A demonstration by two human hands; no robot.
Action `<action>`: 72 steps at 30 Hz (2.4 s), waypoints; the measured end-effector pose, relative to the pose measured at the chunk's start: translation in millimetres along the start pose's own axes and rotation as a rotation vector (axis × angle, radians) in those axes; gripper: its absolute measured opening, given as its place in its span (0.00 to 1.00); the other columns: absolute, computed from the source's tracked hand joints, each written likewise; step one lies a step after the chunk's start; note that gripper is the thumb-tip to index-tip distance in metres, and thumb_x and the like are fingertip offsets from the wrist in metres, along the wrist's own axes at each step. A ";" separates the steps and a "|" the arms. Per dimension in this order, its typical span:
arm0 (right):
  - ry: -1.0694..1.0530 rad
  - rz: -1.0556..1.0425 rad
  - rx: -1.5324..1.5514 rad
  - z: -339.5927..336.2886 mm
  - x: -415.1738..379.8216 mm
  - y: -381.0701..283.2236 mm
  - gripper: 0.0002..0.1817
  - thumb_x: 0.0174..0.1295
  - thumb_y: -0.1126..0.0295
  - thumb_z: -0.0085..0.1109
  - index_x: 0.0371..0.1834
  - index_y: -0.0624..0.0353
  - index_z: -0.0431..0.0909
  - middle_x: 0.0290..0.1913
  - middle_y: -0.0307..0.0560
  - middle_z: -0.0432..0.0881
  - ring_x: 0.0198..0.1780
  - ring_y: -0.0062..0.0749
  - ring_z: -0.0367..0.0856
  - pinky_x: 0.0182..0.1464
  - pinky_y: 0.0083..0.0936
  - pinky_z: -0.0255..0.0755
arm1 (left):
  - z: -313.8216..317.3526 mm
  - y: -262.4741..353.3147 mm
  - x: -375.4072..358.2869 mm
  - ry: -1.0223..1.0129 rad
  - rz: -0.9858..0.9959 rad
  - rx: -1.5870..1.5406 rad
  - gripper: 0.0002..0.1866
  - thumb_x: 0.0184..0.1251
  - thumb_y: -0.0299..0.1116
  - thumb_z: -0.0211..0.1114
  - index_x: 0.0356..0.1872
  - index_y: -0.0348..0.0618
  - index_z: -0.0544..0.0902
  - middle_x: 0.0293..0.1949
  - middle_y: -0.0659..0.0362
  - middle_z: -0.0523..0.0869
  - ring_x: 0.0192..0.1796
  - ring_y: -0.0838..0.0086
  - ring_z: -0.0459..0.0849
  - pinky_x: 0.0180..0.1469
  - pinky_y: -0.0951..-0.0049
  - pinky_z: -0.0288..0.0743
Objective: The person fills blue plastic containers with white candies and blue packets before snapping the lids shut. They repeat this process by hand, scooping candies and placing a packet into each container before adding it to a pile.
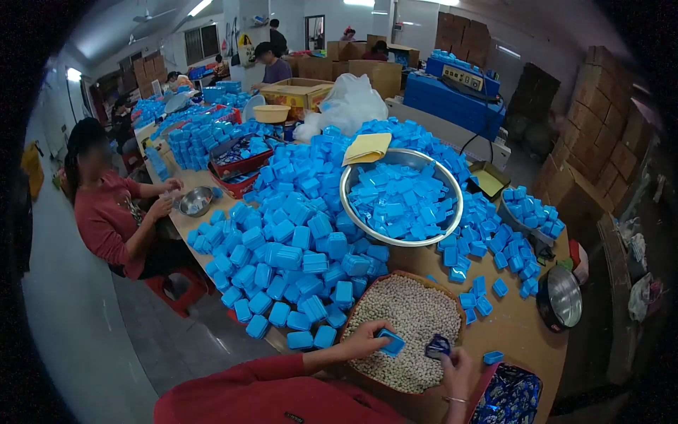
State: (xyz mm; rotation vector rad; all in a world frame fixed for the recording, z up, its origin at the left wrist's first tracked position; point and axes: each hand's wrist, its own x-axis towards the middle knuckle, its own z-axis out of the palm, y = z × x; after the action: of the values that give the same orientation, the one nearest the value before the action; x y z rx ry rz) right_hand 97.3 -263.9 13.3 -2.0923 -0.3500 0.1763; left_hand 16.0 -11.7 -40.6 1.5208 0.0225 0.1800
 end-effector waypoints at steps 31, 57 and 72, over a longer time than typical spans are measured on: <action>-0.223 -0.014 0.229 42.9 4.4 -30.4 0.06 0.60 0.74 0.60 0.36 0.65 0.81 0.26 0.35 0.77 0.25 0.14 0.73 0.27 0.15 0.68 | 3.2 26.3 -0.8 -0.288 -0.353 -0.398 0.21 0.74 0.33 0.53 0.65 0.41 0.68 0.58 0.59 0.74 0.55 0.76 0.76 0.54 0.71 0.77; 0.221 -0.895 -0.324 75.4 189.8 -123.4 0.04 0.57 0.73 0.61 0.31 0.61 0.79 0.32 0.47 0.81 0.33 0.44 0.81 0.35 0.34 0.75 | 2.3 23.3 -0.6 -0.016 -0.336 -0.319 0.15 0.57 0.26 0.68 0.45 0.38 0.78 0.34 0.61 0.83 0.32 0.79 0.82 0.32 0.79 0.76; 0.238 -0.859 -0.745 61.3 140.6 -118.9 0.06 0.51 0.73 0.56 0.33 0.56 0.75 0.32 0.45 0.76 0.39 0.42 0.77 0.34 0.37 0.74 | -4.5 22.1 3.4 0.162 -0.438 -0.490 0.13 0.57 0.24 0.68 0.43 0.41 0.78 0.37 0.59 0.82 0.35 0.76 0.82 0.35 0.74 0.81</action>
State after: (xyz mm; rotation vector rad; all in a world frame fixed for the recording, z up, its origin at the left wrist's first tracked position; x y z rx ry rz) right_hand 193.4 -111.4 85.2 -2.4122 -1.2650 -0.8155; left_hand 16.5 -5.9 -18.5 0.9799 0.4093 -0.0438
